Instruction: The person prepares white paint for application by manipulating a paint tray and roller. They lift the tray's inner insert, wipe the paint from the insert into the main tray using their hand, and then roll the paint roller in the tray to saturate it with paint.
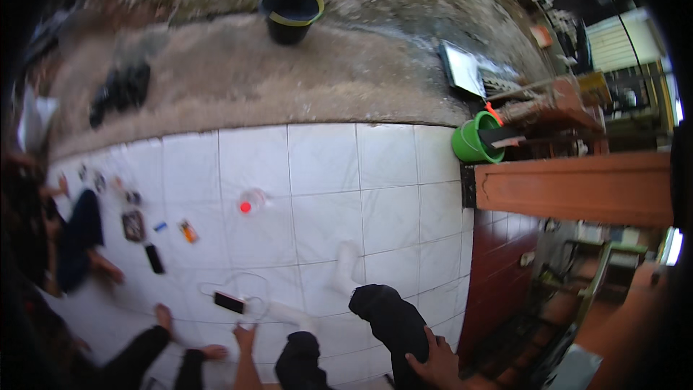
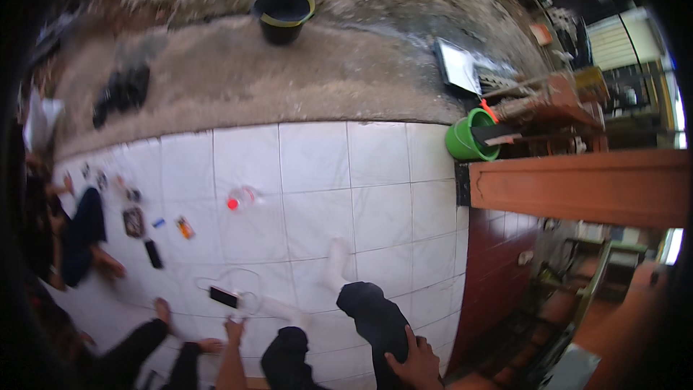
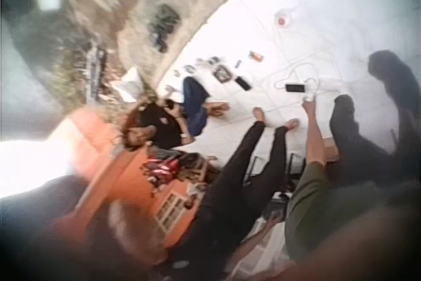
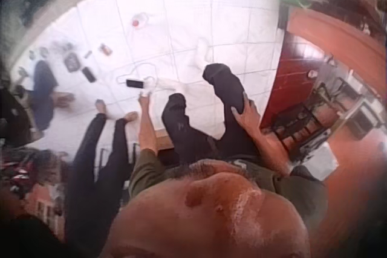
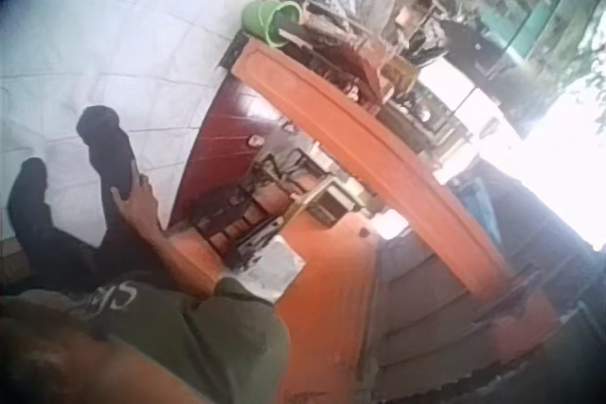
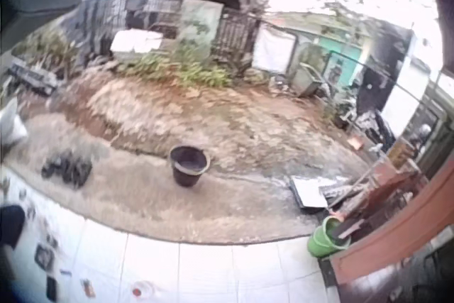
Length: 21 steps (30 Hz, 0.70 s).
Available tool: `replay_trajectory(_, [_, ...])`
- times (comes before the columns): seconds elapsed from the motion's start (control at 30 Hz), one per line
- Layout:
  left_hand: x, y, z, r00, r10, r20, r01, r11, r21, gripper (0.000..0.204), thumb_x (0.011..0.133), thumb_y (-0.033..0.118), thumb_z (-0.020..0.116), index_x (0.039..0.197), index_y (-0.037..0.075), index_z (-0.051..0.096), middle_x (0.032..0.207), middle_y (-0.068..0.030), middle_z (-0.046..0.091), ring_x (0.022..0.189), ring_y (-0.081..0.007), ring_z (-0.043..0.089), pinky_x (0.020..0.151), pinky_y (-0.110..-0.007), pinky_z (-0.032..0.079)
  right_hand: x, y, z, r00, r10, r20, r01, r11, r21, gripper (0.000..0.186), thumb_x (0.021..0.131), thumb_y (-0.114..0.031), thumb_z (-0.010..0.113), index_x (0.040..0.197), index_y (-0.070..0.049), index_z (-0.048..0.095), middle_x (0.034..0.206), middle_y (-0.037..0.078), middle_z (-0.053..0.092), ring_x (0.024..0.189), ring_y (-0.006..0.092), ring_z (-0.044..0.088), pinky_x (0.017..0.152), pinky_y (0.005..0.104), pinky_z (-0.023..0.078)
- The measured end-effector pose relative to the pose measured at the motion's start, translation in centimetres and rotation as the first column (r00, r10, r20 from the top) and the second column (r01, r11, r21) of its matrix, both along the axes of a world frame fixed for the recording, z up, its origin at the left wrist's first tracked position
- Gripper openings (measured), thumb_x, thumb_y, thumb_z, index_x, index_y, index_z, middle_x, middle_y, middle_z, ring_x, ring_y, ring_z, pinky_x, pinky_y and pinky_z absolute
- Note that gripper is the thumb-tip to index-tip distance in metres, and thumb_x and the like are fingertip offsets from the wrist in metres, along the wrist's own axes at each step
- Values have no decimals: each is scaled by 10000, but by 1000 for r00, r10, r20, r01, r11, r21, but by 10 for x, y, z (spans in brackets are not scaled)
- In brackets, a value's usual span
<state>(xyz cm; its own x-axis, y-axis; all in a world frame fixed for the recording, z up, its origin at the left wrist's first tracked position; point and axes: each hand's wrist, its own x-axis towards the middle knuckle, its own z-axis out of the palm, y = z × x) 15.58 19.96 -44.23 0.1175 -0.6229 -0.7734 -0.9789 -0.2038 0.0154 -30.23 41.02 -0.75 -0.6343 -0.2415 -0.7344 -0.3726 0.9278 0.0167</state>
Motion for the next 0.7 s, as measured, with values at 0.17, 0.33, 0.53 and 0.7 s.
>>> replay_trajectory(0.17, [-84, 20, 261, 850, -427, -309, 432, 900, -55, 607, 714, 411, 819, 1109, -21, 660, 1081, -261, 659, 1087, -414, 592, 993, -465, 460, -54, 51, 35, 959, -183, 217, 215, 967, -135, 754, 882, -550, 625, 1470, -123, 420, 1325, 231, 538, 1200, 386, 568, 950, 476, 498])
replay_trajectory(0.33, [-173, -3, 400, 860, -369, -353, 393, 920, -6, 477, 745, 321, 795, 1046, -25, 666, 885, -239, 689, 871, -433, 662, 818, -466, 535, -118, 88, 93, 864, -366, 346, 469, 837, -283, 582, 915, -479, 635, 1348, -99, 550, 1176, 190, 664, 1107, 333, 647, 920, 432, 514])
replay_trajectory(0.53, [-323, -44, 419, 878, 157, -452, -65, 975, 212, 399, 912, 294, 687, 1181, 4, 632, 1065, -166, 696, 948, -250, 678, 810, -360, 535, -171, 102, 98, 802, -493, 338, 572, 797, -194, 570, 923, -479, 619, 1328, -84, 556, 1092, 211, 708, 1061, 358, 672, 915, 430, 517])
replay_trajectory(0.7, [-495, -98, 404, 697, -30, -716, 103, 993, 58, 386, 943, 252, 660, 1253, 31, 591, 1057, -86, 678, 948, -166, 650, 775, -313, 533, -240, 86, 27, 466, -666, 582, 841, 539, -56, 651, 978, -547, 497, 1387, -40, 499, 1137, 180, 675, 1012, 262, 668, 867, 417, 523])
